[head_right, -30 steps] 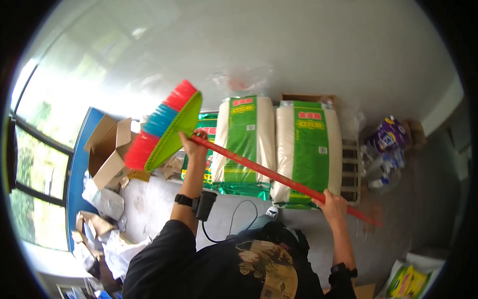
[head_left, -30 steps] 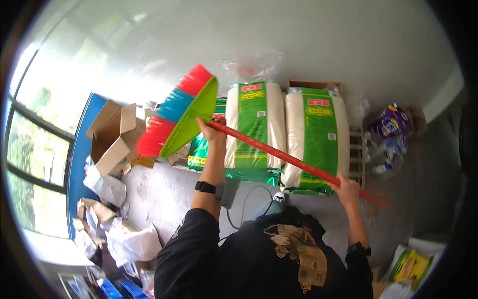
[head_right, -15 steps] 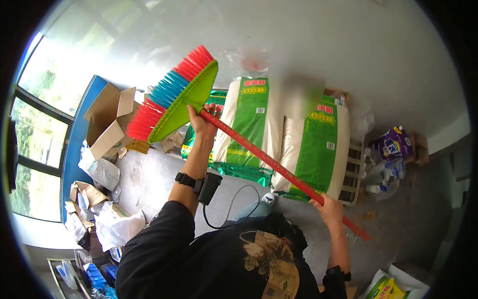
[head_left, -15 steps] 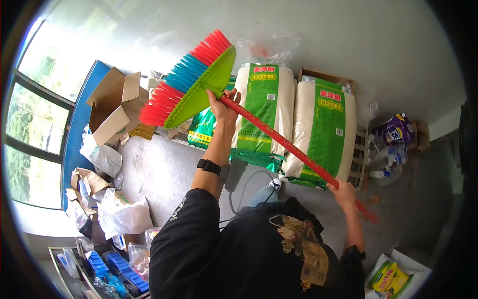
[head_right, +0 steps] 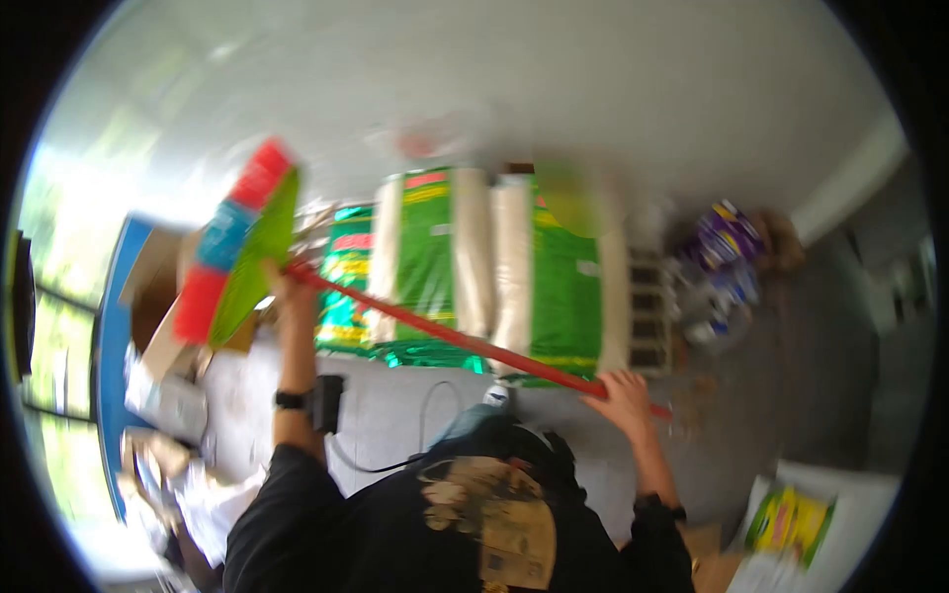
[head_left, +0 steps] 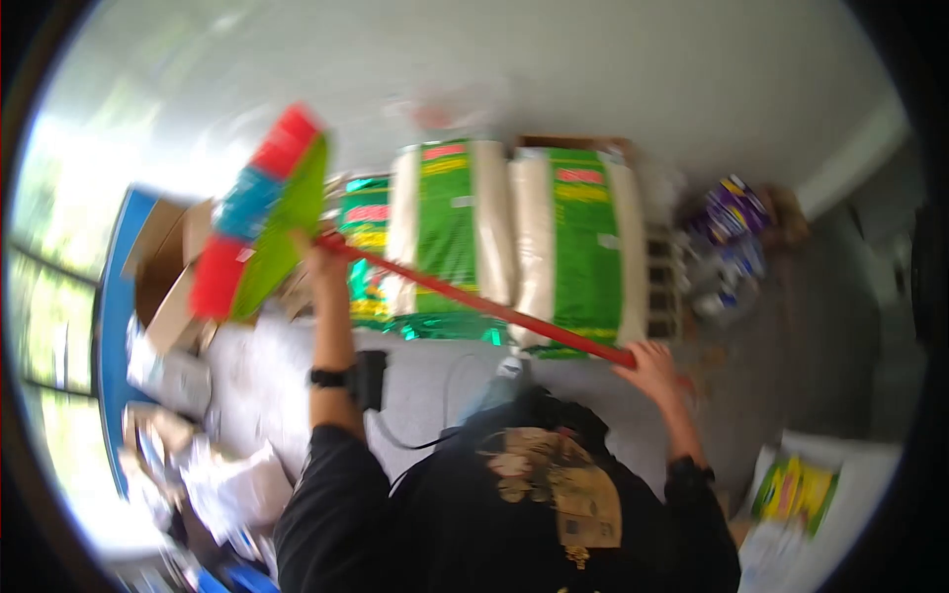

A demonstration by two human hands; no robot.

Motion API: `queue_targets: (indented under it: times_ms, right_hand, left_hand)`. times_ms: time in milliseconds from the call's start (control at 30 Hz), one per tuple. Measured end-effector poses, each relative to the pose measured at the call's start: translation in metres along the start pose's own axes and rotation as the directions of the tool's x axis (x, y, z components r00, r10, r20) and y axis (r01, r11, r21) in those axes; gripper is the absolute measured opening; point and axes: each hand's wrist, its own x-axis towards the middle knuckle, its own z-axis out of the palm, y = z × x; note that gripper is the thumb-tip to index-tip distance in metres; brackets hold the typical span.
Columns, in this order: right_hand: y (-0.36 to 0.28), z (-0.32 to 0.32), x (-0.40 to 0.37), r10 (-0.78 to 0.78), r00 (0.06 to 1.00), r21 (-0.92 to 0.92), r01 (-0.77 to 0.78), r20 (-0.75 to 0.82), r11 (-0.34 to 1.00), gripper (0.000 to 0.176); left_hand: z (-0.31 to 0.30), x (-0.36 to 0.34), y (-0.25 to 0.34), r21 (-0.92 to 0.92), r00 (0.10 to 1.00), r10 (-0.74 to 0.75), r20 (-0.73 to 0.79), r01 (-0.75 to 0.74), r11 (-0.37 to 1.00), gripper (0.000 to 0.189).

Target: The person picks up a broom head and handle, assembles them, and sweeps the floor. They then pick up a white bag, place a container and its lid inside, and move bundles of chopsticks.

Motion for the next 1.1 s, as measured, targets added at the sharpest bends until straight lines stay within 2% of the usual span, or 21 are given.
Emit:
queue_targets:
  times_ms: [33,67,100,133,167,200,267,367,467,533,567,600,667,700,733,767,900,967,1100]
  right_hand:
    - [0.004,0.007,-0.005,0.018,1.0,0.011,-0.018,0.009,1.0,0.041]
    - [0.006,0.01,-0.008,0.066,0.997,0.082,-0.062,-0.046,0.995,0.041]
    - [0.003,0.005,-0.011,0.083,0.985,0.103,-0.068,-0.15,0.992,0.04]
    - [0.003,0.001,-0.012,0.014,0.946,0.081,0.013,-0.324,0.997,0.037]
    - [0.002,-0.006,-0.013,0.011,0.925,0.064,0.014,-0.379,0.998,0.038]
    - [0.0,-0.014,-0.013,-0.006,0.902,0.045,0.029,-0.432,0.999,0.038]
    - [-0.001,-0.021,-0.01,-0.047,0.854,-0.012,0.048,-0.518,0.999,0.04]
    - [0.01,-0.012,-0.01,-0.031,0.932,-0.031,0.021,-0.362,0.999,0.042]
    - [0.009,-0.012,-0.016,-0.009,0.952,-0.027,0.001,-0.306,1.0,0.046]
    - [0.006,-0.016,-0.018,0.045,0.947,0.011,-0.044,-0.317,0.999,0.046]
    - [0.006,-0.019,-0.017,0.063,0.957,0.029,-0.057,-0.283,0.998,0.046]
    - [0.005,-0.024,-0.016,0.06,0.962,0.013,-0.058,-0.266,0.998,0.047]
    - [0.001,-0.028,-0.019,0.062,0.969,0.038,-0.054,-0.239,0.998,0.047]
    - [0.002,-0.026,-0.019,0.073,0.971,0.057,-0.062,-0.229,0.996,0.046]
    - [0.001,-0.026,-0.017,0.062,0.979,0.074,-0.049,-0.193,0.996,0.046]
    - [0.0,-0.029,-0.016,0.06,0.986,0.085,-0.047,-0.159,0.995,0.046]
    - [0.0,-0.026,-0.014,0.056,0.994,0.092,-0.047,-0.098,0.995,0.051]
    - [0.0,-0.029,-0.011,0.037,0.992,0.117,-0.022,-0.124,0.993,0.053]
    - [0.0,-0.028,-0.005,0.023,0.997,0.155,-0.01,-0.078,0.988,0.054]
  left_hand:
    - [-0.004,0.001,0.006,0.101,0.998,0.057,-0.018,-0.055,0.993,0.046]
    - [-0.009,0.003,0.018,0.051,0.996,-0.083,-0.012,0.084,0.995,0.048]
    - [-0.024,0.023,0.021,0.152,0.991,0.112,-0.07,-0.1,0.983,0.047]
    - [-0.044,0.038,0.037,0.009,0.996,-0.057,0.069,0.057,0.998,0.045]
    - [-0.058,0.051,0.043,0.026,0.994,-0.069,0.081,0.067,0.997,0.045]
    - [-0.064,0.068,0.053,0.159,0.998,-0.057,-0.024,0.06,0.985,0.047]
    - [-0.003,0.028,0.039,0.171,0.96,-0.023,-0.278,0.073,0.983,0.05]
    - [0.001,0.027,0.025,0.381,0.983,0.135,-0.129,-0.077,0.922,0.052]
    - [-0.009,0.042,0.025,0.515,0.995,0.065,-0.07,-0.019,0.857,0.051]
    - [-0.002,0.037,0.012,0.475,0.988,0.136,-0.078,-0.083,0.876,0.048]
    - [-0.012,0.05,0.008,0.416,0.982,0.19,0.009,-0.176,0.892,0.044]
    - [0.005,0.039,0.002,0.348,0.98,0.185,-0.078,-0.148,0.926,0.043]
    - [0.031,0.009,-0.005,0.398,0.961,0.247,-0.122,-0.181,0.899,0.044]
    - [0.029,0.014,-0.005,0.295,0.962,0.214,-0.171,-0.157,0.943,0.047]
    - [0.036,0.006,-0.008,0.303,0.961,0.22,-0.167,-0.162,0.939,0.049]
    - [0.038,0.005,-0.005,0.253,0.969,0.135,-0.205,-0.081,0.964,0.05]
    - [0.05,-0.008,-0.006,0.293,0.958,0.181,-0.221,-0.111,0.95,0.048]
    - [0.049,-0.009,-0.005,0.293,0.953,0.18,-0.243,-0.104,0.95,0.048]
    - [0.044,-0.012,-0.002,0.289,0.969,0.18,-0.17,-0.126,0.949,0.048]
